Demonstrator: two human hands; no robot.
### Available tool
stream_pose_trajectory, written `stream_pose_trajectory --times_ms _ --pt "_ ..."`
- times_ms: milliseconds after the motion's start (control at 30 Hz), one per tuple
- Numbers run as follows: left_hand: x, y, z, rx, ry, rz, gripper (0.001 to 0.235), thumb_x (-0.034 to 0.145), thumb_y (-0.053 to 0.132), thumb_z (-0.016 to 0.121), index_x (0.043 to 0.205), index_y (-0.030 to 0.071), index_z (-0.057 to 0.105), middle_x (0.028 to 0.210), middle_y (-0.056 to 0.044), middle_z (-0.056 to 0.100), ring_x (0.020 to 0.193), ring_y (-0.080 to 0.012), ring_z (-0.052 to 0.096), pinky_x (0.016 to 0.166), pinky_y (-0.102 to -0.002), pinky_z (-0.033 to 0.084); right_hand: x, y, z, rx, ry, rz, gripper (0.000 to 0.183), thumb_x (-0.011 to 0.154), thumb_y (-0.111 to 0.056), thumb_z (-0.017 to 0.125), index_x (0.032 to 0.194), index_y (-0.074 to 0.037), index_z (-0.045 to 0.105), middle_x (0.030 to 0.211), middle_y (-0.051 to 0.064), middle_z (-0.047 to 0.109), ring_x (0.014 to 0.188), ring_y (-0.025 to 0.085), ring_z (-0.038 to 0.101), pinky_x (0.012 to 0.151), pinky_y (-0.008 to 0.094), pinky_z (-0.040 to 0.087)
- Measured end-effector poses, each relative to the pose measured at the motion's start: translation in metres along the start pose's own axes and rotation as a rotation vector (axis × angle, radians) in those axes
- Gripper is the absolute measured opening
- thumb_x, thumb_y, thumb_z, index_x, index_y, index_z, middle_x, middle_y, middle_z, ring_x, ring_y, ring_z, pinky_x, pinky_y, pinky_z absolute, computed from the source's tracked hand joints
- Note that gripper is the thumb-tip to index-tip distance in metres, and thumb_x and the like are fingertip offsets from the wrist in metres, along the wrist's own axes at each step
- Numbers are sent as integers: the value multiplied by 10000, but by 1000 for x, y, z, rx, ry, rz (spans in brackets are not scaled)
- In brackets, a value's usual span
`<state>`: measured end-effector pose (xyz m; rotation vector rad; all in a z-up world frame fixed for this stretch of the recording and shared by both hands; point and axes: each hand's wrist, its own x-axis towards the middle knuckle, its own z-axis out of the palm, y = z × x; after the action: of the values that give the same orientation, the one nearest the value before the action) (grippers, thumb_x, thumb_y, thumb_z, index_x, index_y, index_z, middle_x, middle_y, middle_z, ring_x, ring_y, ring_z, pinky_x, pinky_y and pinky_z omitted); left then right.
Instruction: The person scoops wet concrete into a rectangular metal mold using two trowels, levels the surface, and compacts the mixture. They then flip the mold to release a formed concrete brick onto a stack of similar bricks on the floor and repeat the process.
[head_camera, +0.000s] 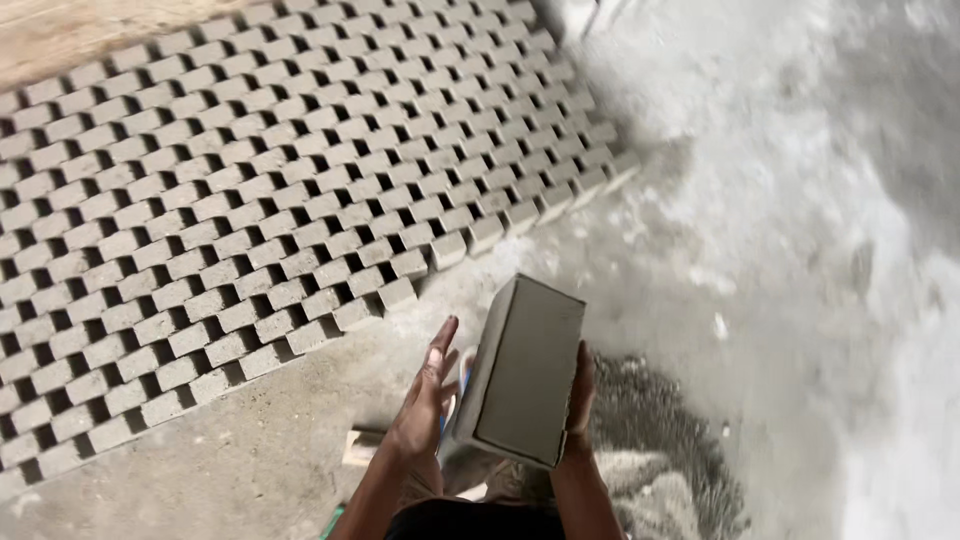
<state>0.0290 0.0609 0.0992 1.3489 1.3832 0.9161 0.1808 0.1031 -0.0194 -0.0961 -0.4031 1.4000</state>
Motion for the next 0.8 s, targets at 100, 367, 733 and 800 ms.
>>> stream_pose_trajectory --times_ms 100,367,733,800 --pt "49 5 -7 -144 -50 150 877 695 729 104 1447 282 26 1556 -8 -5 1415 -301 83 1033 -653 148 52 9 3 -145 17 263 432 877 -511 478 982 -129 648 832 48 638 721 226 604 591 424 461" --pt "99 54 -7 -117 376 542 628 943 474 15 1470 134 55 1537 -102 -28 1387 -350 -53 1096 -503 8 161 -8 92 -650 220 611 517 888 -467 389 1307 -184 496 1275 64 468 1169 284 445 963 432 334" --pt "193 9 -35 -98 587 428 635 911 440 53 1471 140 67 1544 -76 70 1397 -281 51 1093 -429 -1 255 63 80 889 85 764 530 919 -68 340 1438 -141 264 1485 126 258 1355 285 206 1113 478 160" --pt "244 -54 -53 -123 606 386 597 930 396 83 1469 140 95 1542 -65 78 1394 -309 47 1085 -453 -30 280 119 22 794 92 763 524 918 -86 357 1432 -146 279 1474 118 278 1341 276 228 1110 475 174"
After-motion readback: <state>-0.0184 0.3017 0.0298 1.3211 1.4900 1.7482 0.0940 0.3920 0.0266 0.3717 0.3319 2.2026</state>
